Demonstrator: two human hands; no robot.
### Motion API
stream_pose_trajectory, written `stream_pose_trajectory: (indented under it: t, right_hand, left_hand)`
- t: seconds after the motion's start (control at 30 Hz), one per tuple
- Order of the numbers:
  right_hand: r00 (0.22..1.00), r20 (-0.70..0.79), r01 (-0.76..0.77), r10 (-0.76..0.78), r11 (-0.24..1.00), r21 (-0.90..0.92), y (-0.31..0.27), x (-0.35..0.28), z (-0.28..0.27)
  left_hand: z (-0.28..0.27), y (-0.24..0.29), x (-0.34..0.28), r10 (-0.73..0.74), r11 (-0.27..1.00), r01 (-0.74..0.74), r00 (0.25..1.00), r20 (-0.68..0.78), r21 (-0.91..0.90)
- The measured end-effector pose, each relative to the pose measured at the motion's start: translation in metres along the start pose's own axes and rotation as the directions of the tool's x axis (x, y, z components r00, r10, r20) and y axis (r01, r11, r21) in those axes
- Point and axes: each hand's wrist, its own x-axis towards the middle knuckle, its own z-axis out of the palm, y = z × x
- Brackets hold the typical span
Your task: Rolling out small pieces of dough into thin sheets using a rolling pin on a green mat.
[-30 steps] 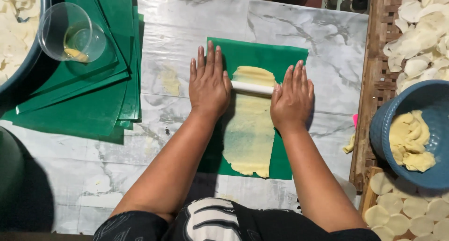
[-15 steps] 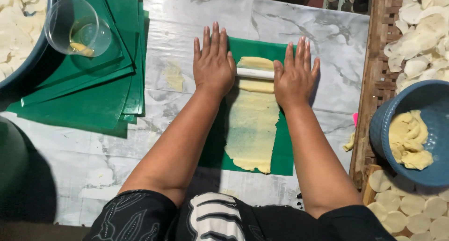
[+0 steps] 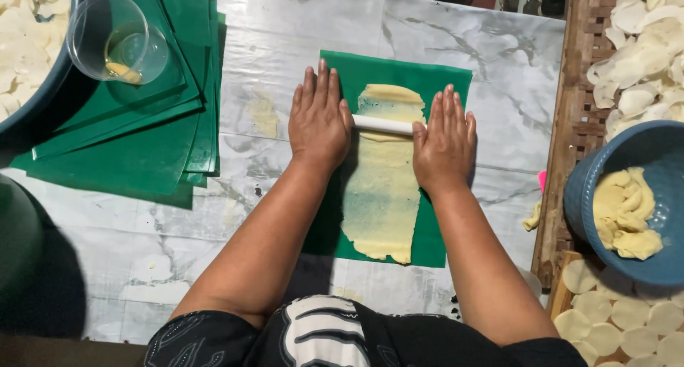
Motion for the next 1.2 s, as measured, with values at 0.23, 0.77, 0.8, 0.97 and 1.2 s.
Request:
stream_pose_trajectory:
  t: [0.23,0.77,0.8,0.97,1.2]
  right_hand:
    - [0.965,0.219,-0.148,0.147,0.989,-0.012,0.003,0.069,-0.003]
    - [0.992,0.106,-0.071,0.061,0.993,0.093,-0.027,-0.06,-0.033]
    - [0.993,0.09,-0.08,0.074,0.994,0.073,-0.028,-0.065,-0.03]
    - [0.998,0.021,-0.067,0.067,0.998,0.014,-0.011,-0.022,0.001]
    - [0.948,0.25,-0.21,0.199,0.977,0.02,-0.015,0.045,-0.015]
  left_hand:
    - [-0.018,0.009,0.058,-0.056,0.998,0.056,0.997,0.053,0.012]
    - [-0.02,0.006,-0.075,0.017,0.999,-0.013,0.997,0.077,-0.05]
    - [-0.016,0.006,-0.078,0.012,0.997,-0.007,0.998,0.064,-0.074]
    - [-0.011,0.007,-0.039,0.002,1.0,-0.001,1.0,0.006,-0.027]
    - [-0.017,0.007,0.024,-0.057,0.998,0.054,0.995,0.078,0.031]
